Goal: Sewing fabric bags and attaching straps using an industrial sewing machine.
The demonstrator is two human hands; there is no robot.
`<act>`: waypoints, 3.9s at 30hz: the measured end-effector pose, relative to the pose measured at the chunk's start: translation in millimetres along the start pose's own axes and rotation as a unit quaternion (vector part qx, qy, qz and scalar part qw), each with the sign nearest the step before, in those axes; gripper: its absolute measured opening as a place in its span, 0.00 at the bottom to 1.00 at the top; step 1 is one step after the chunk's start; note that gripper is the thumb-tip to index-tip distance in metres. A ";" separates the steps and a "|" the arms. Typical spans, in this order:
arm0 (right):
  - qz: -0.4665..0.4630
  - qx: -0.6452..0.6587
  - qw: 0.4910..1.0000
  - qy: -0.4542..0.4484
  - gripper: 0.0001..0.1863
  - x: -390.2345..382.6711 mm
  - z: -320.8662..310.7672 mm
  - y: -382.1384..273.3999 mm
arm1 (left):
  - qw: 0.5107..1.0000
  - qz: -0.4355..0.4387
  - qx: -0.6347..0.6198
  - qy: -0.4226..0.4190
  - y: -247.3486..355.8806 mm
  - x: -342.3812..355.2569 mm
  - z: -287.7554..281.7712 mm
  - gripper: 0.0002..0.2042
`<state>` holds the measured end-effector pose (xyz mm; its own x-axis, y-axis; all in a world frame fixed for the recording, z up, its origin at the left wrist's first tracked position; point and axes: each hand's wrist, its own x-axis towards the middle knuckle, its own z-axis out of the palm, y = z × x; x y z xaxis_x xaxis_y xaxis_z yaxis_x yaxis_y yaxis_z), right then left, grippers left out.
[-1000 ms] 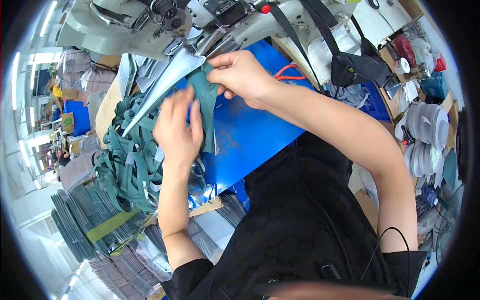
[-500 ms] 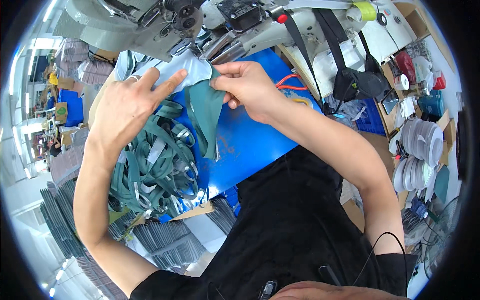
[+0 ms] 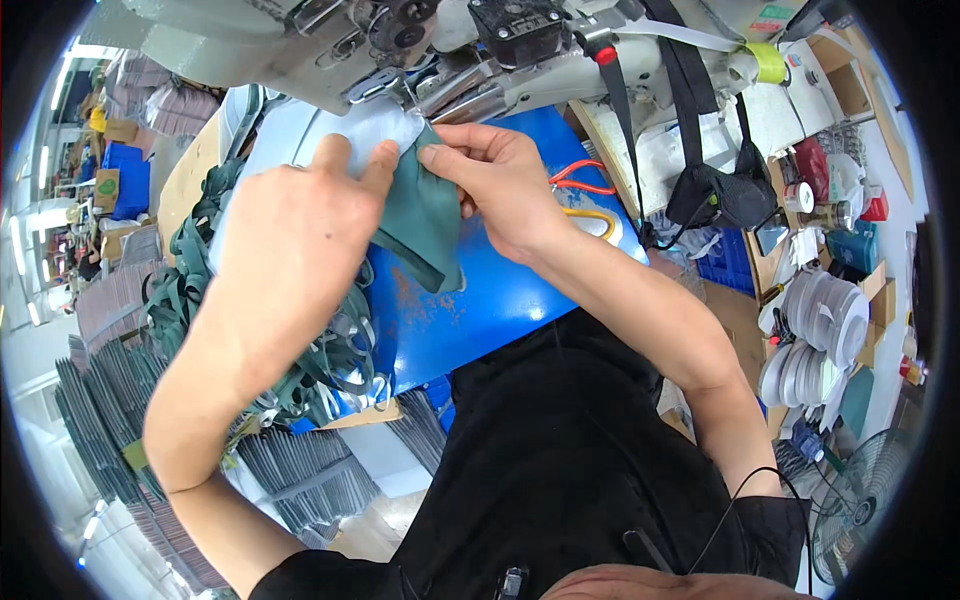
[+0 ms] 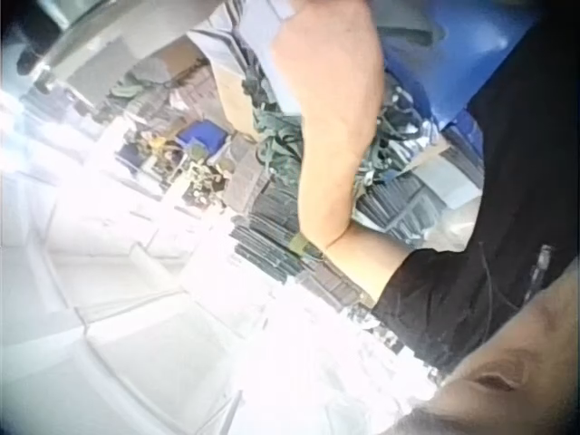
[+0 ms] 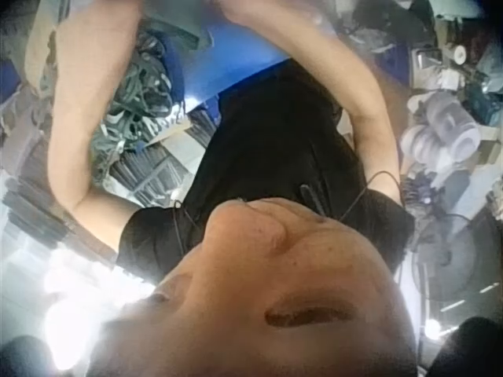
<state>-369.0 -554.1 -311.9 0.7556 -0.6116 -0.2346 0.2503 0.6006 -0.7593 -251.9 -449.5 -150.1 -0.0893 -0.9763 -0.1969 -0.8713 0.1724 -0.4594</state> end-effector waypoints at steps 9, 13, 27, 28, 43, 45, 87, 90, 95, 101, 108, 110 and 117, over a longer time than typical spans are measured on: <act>-0.079 -0.045 0.996 0.005 0.17 -23.2 -6.8 14.0 | 0.989 -0.082 -0.108 0.052 39.4 9.1 20.6 0.26; -0.132 -0.119 0.984 0.016 0.16 -21.5 -6.4 11.2 | 0.985 -0.093 -0.124 0.076 51.7 18.4 17.7 0.24; -0.237 -0.404 0.881 0.061 0.19 -60.0 -30.0 5.2 | 0.893 -0.205 -0.347 0.201 92.1 -0.3 55.7 0.25; -0.221 -0.395 0.890 0.064 0.18 -65.0 -33.2 7.1 | 0.870 -0.215 -0.356 0.265 104.9 -2.1 60.0 0.21; -0.087 -0.094 0.992 0.005 0.10 -51.0 -18.1 6.8 | 0.834 -0.118 -0.302 0.446 94.8 21.5 82.2 0.10; -0.083 -0.081 0.993 0.003 0.10 -38.3 -11.4 6.8 | 0.846 -0.115 -0.282 0.437 81.7 21.8 84.8 0.10; -0.002 -0.157 0.988 0.012 0.20 -7.3 6.1 -23.0 | 0.946 -0.162 -0.166 0.225 29.1 -24.5 38.8 0.26; 0.006 -0.106 0.994 -0.003 0.22 -7.0 7.9 -22.7 | 0.936 -0.134 -0.295 0.136 5.2 -22.3 48.8 0.32; 0.003 -0.096 0.995 0.018 0.23 -6.9 8.5 -18.4 | 0.979 -0.030 -0.194 0.052 -26.0 -21.1 37.7 0.39; 0.013 -0.057 0.998 -0.014 0.21 -10.3 1.7 -19.3 | 0.998 0.037 -0.045 0.000 -37.6 -13.3 13.4 0.34; 0.021 -0.006 1.000 -0.008 0.15 -1.8 1.9 -14.3 | 0.998 0.065 0.009 0.007 -33.6 -2.8 -1.5 0.27; 0.024 -0.005 1.000 0.005 0.14 0.8 3.6 -12.2 | 0.997 0.063 0.043 0.009 -30.0 0.7 -5.7 0.24; -0.003 0.033 0.999 0.010 0.15 9.3 1.3 -2.4 | 0.999 0.019 0.042 0.014 -4.7 3.9 -7.8 0.21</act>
<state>-361.8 -560.5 -311.5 0.7417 -0.6252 -0.2428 0.2954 0.6295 -0.7186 -252.0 -455.2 -142.0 -0.1362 -0.9717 -0.1930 -0.8231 0.2194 -0.5238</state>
